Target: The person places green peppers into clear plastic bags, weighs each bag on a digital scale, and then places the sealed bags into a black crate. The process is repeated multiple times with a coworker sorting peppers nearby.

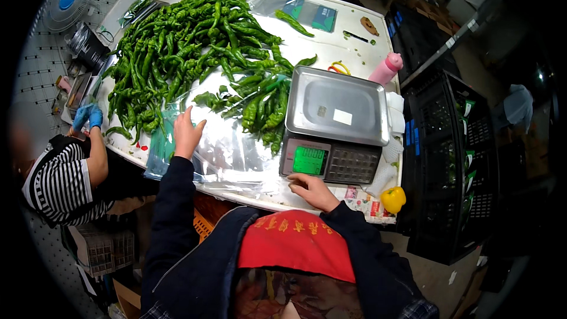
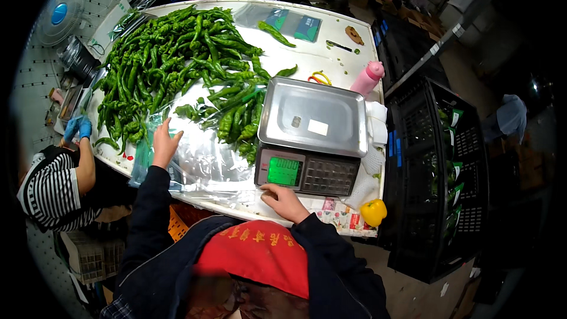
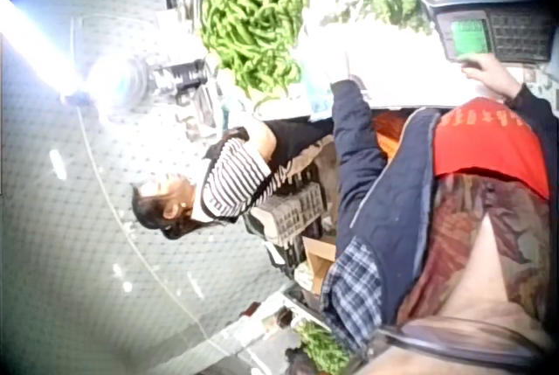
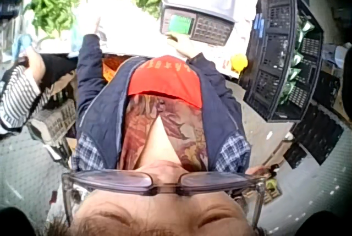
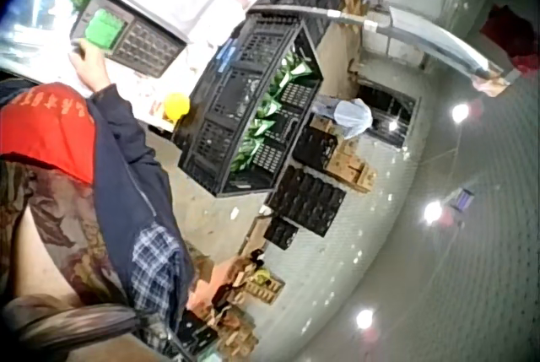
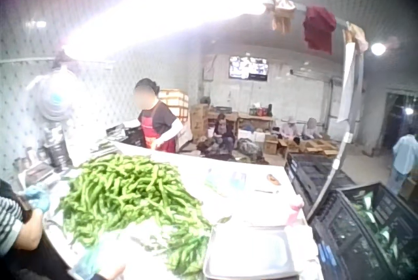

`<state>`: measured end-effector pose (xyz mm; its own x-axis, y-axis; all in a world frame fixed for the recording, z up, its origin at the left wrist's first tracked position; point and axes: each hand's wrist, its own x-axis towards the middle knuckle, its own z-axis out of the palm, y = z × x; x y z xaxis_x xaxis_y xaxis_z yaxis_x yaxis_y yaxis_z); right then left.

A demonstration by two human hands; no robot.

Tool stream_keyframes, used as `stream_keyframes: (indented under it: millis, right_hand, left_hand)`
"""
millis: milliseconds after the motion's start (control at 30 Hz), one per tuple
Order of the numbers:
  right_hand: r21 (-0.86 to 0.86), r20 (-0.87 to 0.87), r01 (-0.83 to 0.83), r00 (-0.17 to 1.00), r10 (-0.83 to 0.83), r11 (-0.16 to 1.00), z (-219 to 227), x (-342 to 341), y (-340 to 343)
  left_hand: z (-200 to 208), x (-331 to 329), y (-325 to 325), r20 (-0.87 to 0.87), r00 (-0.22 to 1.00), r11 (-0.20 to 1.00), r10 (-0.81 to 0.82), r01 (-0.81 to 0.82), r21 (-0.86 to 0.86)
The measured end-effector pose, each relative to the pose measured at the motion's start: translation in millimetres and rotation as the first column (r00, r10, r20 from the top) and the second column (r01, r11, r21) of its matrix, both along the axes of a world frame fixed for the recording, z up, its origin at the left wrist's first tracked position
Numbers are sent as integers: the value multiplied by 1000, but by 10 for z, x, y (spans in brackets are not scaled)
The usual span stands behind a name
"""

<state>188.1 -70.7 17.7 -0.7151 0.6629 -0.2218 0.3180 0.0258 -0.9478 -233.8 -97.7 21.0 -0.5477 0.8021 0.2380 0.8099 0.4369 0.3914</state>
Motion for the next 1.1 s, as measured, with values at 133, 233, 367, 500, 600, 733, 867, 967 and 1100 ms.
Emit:
stream_keyframes:
  millis: [133, 233, 367, 500, 600, 733, 867, 967, 1100]
  right_hand:
    - [-230, 31, 105, 994, -101, 967, -215, -305, -13]
    - [-335, 16, 193, 980, -199, 922, -201, -625, -23]
    - [-218, 41, 268, 963, -265, 939, -470, -1023, -61]
    - [-392, 70, 343, 936, -344, 854, -366, -1211, -116]
    - [-505, 113, 310, 949, -295, 805, -418, -1204, -152]
    - [-562, 65, 280, 953, -295, 779, -486, -1193, -206]
    - [-542, 64, 316, 940, -336, 779, -398, -1163, -181]
    - [-530, 33, 383, 901, -433, 757, -523, -1125, -188]
    - [-689, -9, 295, 910, -415, 662, -269, -1200, -166]
  left_hand:
    - [191, 34, 99, -229, 965, 972, 124, -72, 222]
    - [294, -117, 220, -275, 960, 985, 55, -8, 170]
    - [272, -402, 396, -13, 998, 998, -55, 55, 6]
    - [622, -131, 507, -450, 882, 926, -140, 277, 255]
    - [729, 334, 516, -91, 931, 934, -355, 357, 15]
    - [304, 518, 576, 161, 913, 828, -375, 408, -386]
    - [27, 337, 668, 600, 709, 806, -371, 567, -171]
    - [648, 414, 713, 919, 315, 900, -235, 427, 84]
    - [1118, 416, 653, 898, 21, 814, -439, 432, 388]
